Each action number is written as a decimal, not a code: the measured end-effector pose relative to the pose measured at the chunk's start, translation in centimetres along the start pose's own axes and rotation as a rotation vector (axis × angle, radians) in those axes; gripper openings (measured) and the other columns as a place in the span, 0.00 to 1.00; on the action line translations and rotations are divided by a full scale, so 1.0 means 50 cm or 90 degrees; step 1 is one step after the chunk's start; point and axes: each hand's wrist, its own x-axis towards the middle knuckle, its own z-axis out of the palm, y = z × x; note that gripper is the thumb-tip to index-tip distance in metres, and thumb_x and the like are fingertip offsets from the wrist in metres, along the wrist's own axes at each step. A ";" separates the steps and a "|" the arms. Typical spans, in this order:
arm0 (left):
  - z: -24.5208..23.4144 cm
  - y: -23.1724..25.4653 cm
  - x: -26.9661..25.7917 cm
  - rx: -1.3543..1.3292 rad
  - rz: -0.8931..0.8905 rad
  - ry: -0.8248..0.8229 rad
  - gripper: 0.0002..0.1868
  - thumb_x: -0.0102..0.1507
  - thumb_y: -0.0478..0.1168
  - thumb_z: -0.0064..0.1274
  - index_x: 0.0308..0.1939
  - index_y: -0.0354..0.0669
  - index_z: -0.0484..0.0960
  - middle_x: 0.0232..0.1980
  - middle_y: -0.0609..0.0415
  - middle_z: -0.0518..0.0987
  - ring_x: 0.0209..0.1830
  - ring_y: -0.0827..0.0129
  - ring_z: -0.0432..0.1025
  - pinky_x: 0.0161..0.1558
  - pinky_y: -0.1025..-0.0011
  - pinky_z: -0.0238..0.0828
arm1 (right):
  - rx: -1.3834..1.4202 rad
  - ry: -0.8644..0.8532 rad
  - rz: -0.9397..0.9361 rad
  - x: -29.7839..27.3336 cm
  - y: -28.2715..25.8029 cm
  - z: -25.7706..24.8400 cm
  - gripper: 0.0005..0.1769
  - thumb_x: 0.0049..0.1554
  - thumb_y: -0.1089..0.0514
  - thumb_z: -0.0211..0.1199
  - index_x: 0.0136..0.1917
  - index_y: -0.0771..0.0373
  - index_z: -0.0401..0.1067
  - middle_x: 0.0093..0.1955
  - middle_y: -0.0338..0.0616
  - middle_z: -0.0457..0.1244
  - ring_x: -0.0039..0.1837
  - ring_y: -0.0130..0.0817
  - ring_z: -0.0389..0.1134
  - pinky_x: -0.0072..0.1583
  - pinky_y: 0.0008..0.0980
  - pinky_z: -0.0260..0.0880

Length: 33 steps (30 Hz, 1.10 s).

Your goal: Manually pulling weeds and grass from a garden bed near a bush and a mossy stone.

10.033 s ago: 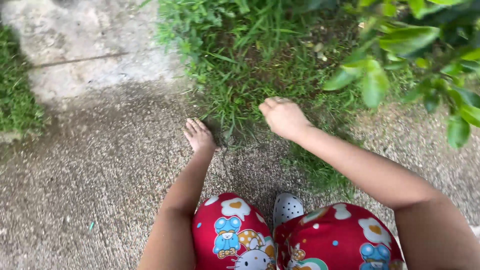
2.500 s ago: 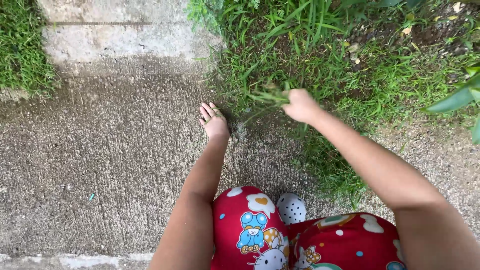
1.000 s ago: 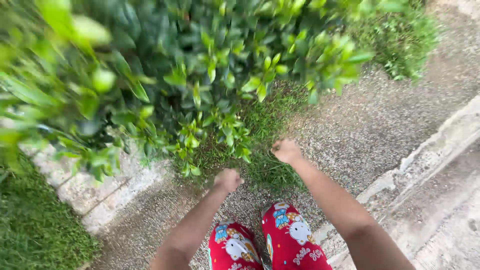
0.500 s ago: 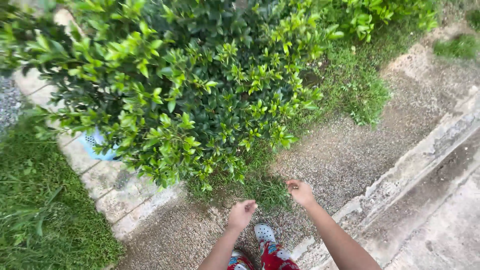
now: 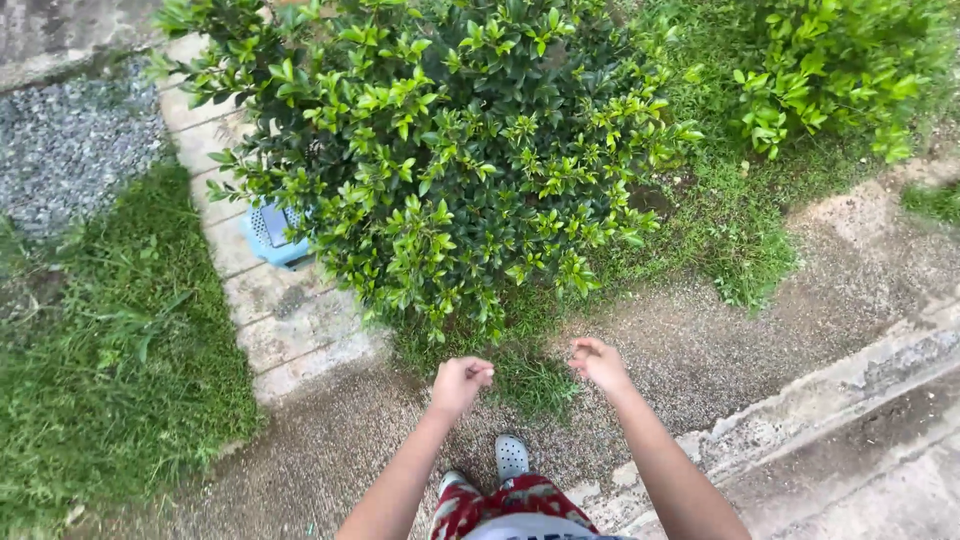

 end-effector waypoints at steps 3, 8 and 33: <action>-0.023 0.054 -0.048 -0.050 -0.003 0.005 0.07 0.53 0.30 0.47 0.32 0.43 0.79 0.27 0.48 0.78 0.23 0.69 0.74 0.31 0.76 0.70 | -0.033 -0.030 -0.001 -0.023 -0.021 0.006 0.13 0.53 0.63 0.48 0.52 0.63 0.66 0.51 0.57 0.59 0.50 0.48 0.64 0.48 0.38 0.65; -0.051 0.103 -0.095 -0.020 -0.027 0.023 0.04 0.50 0.34 0.54 0.28 0.39 0.79 0.23 0.50 0.77 0.19 0.72 0.72 0.29 0.77 0.67 | -0.034 -0.078 -0.033 -0.007 -0.009 0.023 0.14 0.53 0.59 0.51 0.53 0.64 0.64 0.52 0.57 0.58 0.51 0.47 0.63 0.50 0.39 0.64; -0.168 0.022 -0.113 -0.059 0.064 0.056 0.09 0.53 0.38 0.51 0.37 0.43 0.78 0.30 0.52 0.78 0.28 0.72 0.74 0.33 0.77 0.69 | -0.075 -0.193 -0.102 -0.081 -0.077 0.236 0.13 0.53 0.60 0.51 0.53 0.61 0.64 0.50 0.51 0.61 0.50 0.40 0.65 0.50 0.41 0.64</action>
